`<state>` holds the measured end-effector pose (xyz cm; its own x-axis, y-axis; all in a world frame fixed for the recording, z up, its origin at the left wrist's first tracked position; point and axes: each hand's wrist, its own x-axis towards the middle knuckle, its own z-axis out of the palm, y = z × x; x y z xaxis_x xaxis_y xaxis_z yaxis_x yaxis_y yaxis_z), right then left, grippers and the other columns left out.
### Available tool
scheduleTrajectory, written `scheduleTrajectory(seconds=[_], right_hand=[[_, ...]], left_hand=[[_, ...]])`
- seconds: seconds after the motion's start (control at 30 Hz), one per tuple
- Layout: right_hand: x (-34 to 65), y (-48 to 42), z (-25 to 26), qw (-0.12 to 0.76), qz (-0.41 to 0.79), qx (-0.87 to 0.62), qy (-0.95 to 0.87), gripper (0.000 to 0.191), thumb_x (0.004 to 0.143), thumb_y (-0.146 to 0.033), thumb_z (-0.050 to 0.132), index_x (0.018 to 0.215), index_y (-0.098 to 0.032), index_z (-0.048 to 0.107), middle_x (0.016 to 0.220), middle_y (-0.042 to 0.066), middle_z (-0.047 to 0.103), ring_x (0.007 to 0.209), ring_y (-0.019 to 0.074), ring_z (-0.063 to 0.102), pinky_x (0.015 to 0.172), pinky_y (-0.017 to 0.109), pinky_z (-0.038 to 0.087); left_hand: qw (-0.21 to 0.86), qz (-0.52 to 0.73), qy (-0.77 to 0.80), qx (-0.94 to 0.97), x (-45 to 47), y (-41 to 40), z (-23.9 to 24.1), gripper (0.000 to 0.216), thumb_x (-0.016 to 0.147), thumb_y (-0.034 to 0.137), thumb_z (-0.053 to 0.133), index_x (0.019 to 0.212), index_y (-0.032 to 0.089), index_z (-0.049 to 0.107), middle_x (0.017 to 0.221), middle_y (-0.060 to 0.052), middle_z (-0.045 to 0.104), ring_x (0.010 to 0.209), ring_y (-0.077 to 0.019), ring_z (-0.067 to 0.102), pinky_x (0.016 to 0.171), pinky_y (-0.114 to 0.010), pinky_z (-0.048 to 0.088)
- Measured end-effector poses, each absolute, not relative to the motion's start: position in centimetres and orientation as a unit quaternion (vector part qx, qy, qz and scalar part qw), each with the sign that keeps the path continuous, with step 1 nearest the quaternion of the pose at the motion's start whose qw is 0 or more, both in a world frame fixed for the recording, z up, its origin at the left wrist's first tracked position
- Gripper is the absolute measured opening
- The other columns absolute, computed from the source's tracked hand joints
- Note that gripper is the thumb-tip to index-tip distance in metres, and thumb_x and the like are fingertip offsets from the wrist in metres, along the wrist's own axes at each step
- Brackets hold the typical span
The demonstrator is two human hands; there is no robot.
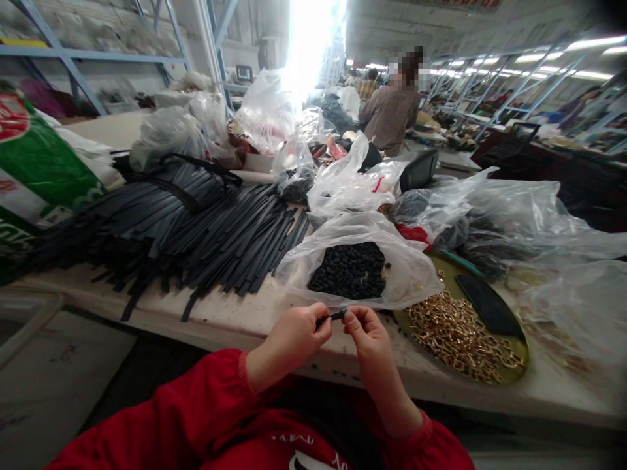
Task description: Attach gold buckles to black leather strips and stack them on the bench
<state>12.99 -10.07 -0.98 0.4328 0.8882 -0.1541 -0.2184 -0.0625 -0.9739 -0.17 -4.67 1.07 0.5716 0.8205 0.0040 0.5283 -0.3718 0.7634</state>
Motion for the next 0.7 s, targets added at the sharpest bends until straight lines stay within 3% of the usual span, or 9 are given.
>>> scheduleTrajectory(seconds=[0.1, 0.27, 0.53, 0.7], right_hand=[[12.6, -10.6, -1.5, 0.616, 0.422, -0.588, -0.311, 0.020, 0.070, -0.037, 0.066, 0.074, -0.019, 0.059, 0.067, -0.002, 0.056, 0.062, 0.0120, 0.048, 0.063, 0.025, 0.040], [12.7, -10.7, -1.4, 0.642, 0.553, -0.505, -0.165, 0.020, 0.066, -0.036, 0.070, 0.072, -0.020, 0.059, 0.067, -0.004, 0.058, 0.058, 0.0092, 0.051, 0.058, 0.022, 0.041], [12.4, -11.2, -2.0, 0.647, 0.587, -0.478, -0.088, 0.022, 0.060, -0.027, 0.074, 0.078, -0.021, 0.064, 0.071, -0.004, 0.063, 0.062, 0.0087, 0.056, 0.058, 0.021, 0.045], [12.9, -11.6, -2.1, 0.663, 0.561, -0.490, -0.070, 0.021, 0.059, -0.026, 0.075, 0.076, -0.021, 0.065, 0.068, -0.004, 0.062, 0.056, 0.0084, 0.054, 0.053, 0.020, 0.045]], left_hand=[[0.411, 0.192, 0.405, 0.794, 0.0, -5.0, 0.4, 0.020, 0.078, 0.026, 0.043, 0.064, 0.017, 0.054, 0.054, 0.004, 0.045, 0.051, -0.0088, 0.037, 0.049, -0.021, 0.025], [0.506, 0.203, 0.397, 0.739, 0.4, -5.0, 0.2, 0.022, 0.079, 0.029, 0.042, 0.069, 0.015, 0.055, 0.059, 0.005, 0.046, 0.056, -0.0086, 0.041, 0.051, -0.019, 0.030], [0.469, 0.204, 0.399, 0.761, 0.9, -5.9, -0.3, 0.022, 0.082, 0.028, 0.041, 0.070, 0.016, 0.054, 0.060, 0.004, 0.049, 0.057, -0.0098, 0.044, 0.054, -0.020, 0.033], [0.516, 0.180, 0.358, 0.757, 0.3, -5.8, 0.2, 0.024, 0.078, 0.020, 0.045, 0.100, 0.016, 0.052, 0.085, -0.002, 0.061, 0.074, -0.0133, 0.054, 0.066, -0.022, 0.041]])
